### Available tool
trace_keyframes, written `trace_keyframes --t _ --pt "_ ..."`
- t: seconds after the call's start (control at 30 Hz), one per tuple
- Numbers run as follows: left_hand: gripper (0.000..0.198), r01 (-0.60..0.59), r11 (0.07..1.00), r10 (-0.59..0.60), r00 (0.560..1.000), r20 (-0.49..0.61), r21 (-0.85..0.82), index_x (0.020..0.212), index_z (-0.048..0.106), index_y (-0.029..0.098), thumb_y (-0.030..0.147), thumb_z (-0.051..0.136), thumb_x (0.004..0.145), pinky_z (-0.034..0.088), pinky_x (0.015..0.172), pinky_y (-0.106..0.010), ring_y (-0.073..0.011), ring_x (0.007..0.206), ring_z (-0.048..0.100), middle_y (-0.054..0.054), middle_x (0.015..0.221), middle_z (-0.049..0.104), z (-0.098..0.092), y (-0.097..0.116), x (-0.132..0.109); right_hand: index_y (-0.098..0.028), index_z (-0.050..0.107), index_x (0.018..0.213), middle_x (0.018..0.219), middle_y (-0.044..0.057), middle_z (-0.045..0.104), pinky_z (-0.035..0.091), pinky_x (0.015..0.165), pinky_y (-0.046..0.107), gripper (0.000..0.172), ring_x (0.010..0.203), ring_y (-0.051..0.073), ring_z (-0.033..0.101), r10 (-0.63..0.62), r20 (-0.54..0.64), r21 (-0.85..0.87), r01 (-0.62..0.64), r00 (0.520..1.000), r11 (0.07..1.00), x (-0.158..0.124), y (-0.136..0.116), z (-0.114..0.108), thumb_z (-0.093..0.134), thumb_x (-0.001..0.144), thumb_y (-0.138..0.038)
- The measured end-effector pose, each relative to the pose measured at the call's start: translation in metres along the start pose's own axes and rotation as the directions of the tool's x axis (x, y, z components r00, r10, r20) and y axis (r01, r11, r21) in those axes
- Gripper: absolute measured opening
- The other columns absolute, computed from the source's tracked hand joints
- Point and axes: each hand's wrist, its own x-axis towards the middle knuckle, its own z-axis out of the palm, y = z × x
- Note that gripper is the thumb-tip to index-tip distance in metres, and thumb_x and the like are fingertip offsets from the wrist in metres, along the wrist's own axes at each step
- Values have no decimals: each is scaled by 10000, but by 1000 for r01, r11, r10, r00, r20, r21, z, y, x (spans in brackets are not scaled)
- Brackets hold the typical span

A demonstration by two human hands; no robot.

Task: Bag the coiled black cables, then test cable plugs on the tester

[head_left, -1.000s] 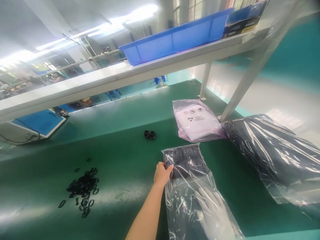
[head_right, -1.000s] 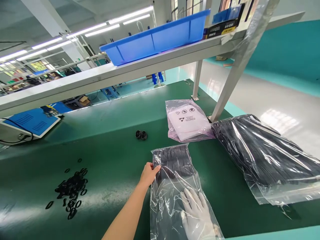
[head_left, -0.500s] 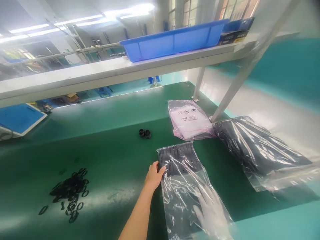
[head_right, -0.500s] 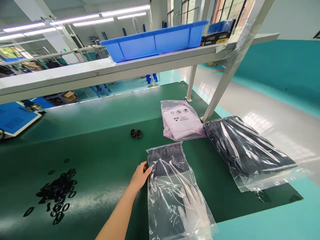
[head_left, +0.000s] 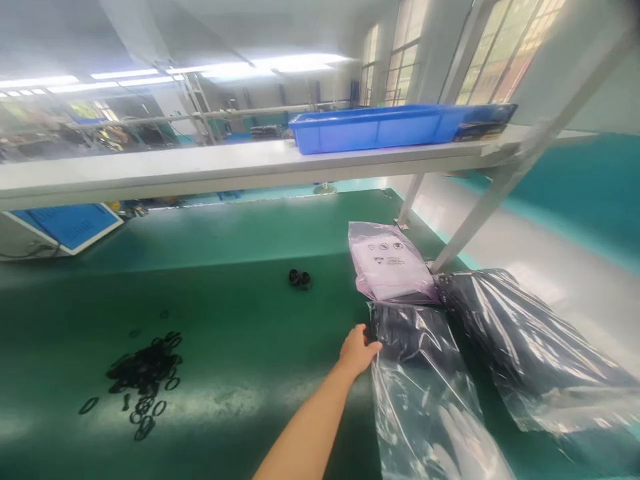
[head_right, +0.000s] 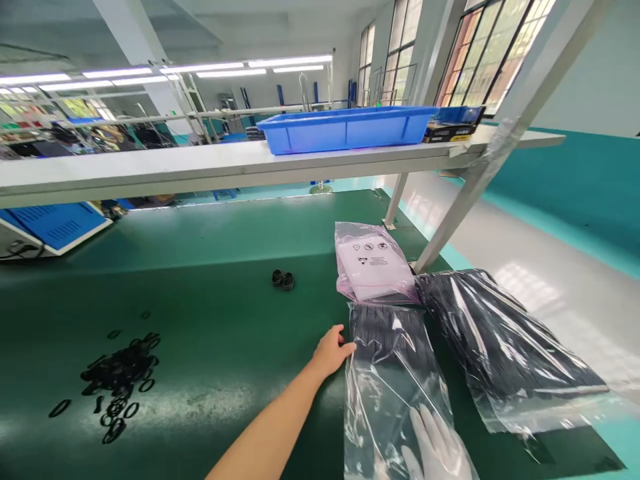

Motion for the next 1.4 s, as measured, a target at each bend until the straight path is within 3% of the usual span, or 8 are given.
trace_keyframes --t 0.1,0.3,0.43,0.53,0.67,0.9,1.27,1.4 --pt "389 7 1000 -8 1000 11 14 1138 534 145 297 571 781 430 829 -372 -196 903 587 -68 991 628 -6 -10 -18 -218 527 1264 1275 75 565 393 940 483 482 1168 340 496 -89 78 -70 94 993 993 -1 0 -16 473 819 -395" --pt "250 93 992 -96 995 31 84 982 585 171 289 468 796 464 701 -280 -167 725 620 -31 812 646 -15 -46 -78 -240 419 1334 1350 41 494 279 1030 481 531 1264 315 392 -12 97 -63 18 995 998 -14 -18 -21 478 807 -261" --pt "339 58 979 -49 998 -50 197 1137 555 224 312 420 838 445 844 -349 -219 981 586 -71 1105 598 -7 -34 -100 -264 359 1372 1380 32 460 292 1014 481 541 1257 315 400 -54 102 -50 59 993 997 -13 -17 -27 440 838 -271" --pt "446 -201 895 240 970 -49 398 1304 445 315 309 441 859 235 1064 -433 -258 1327 273 -44 1432 355 10 -2 -91 -242 368 1369 1379 34 462 270 1030 475 540 1249 302 413 -70 99 -39 74 993 996 -9 -14 -32 440 834 -250" --pt "541 -430 681 495 867 61 593 1354 371 349 360 521 835 147 1095 -505 -283 1381 135 -45 1506 221 45 41 -63 -239 382 1358 1348 31 499 253 1039 469 577 1234 285 429 -49 77 -10 50 996 999 -7 -15 -31 455 788 -193" --pt "523 -389 652 477 877 47 651 1344 406 308 399 506 840 147 1083 -550 -320 1369 167 -89 1493 252 75 54 -35 -242 410 1341 1381 34 460 253 1041 476 567 1250 297 409 -54 96 15 52 994 999 -8 -13 -26 476 778 -236" --pt "537 -395 647 459 885 81 653 1367 353 338 420 478 852 131 1087 -541 -299 1379 142 -78 1499 239 75 53 -31 -253 404 1342 1326 42 521 282 1020 500 585 1225 310 442 -2 83 5 1 997 1000 -10 -19 -20 475 762 -221" --pt "576 -385 699 436 897 69 602 1385 315 334 401 494 842 184 1090 -496 -274 1361 213 -61 1488 271 58 49 -54 -252 377 1362 1356 34 488 313 1007 500 589 1250 314 413 22 142 16 -25 990 1000 -9 -16 -26 454 781 -195"
